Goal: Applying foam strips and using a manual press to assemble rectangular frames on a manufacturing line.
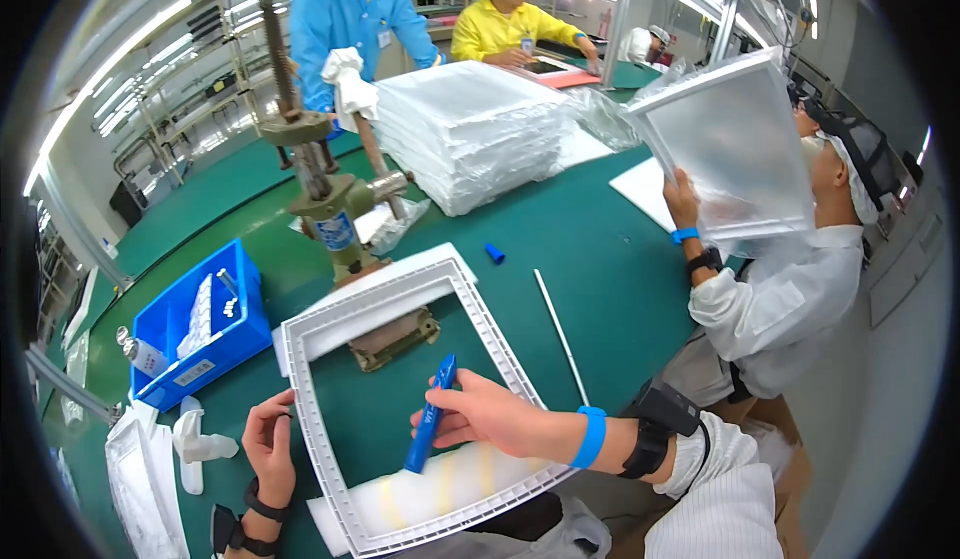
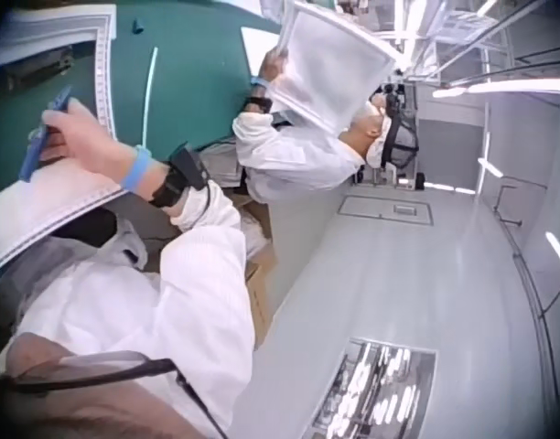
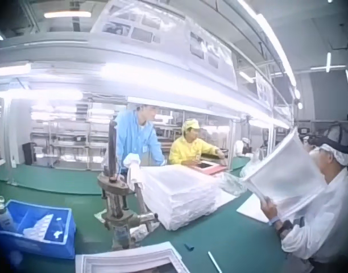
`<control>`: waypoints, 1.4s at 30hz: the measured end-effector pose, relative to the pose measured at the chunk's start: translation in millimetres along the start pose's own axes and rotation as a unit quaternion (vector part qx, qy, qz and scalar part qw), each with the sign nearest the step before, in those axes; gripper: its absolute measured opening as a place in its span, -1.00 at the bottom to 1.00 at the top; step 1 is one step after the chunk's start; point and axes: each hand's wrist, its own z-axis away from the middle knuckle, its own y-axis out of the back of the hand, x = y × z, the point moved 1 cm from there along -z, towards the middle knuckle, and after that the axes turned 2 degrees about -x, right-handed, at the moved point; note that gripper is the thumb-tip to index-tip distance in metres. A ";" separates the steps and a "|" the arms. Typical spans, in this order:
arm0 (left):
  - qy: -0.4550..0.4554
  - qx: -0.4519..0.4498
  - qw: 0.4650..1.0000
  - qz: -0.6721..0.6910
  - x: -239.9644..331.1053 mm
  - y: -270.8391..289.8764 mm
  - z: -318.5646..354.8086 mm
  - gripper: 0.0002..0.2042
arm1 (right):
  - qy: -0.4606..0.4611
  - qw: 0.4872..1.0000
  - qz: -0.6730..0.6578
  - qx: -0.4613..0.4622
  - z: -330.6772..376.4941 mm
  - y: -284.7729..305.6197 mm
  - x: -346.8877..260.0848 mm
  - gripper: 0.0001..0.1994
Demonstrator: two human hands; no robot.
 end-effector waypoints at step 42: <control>-0.069 0.001 0.972 -0.226 -11.2 4.4 -5.6 -0.93 | 0.506 0.572 0.639 -0.087 100.8 -66.0 36.9 -0.81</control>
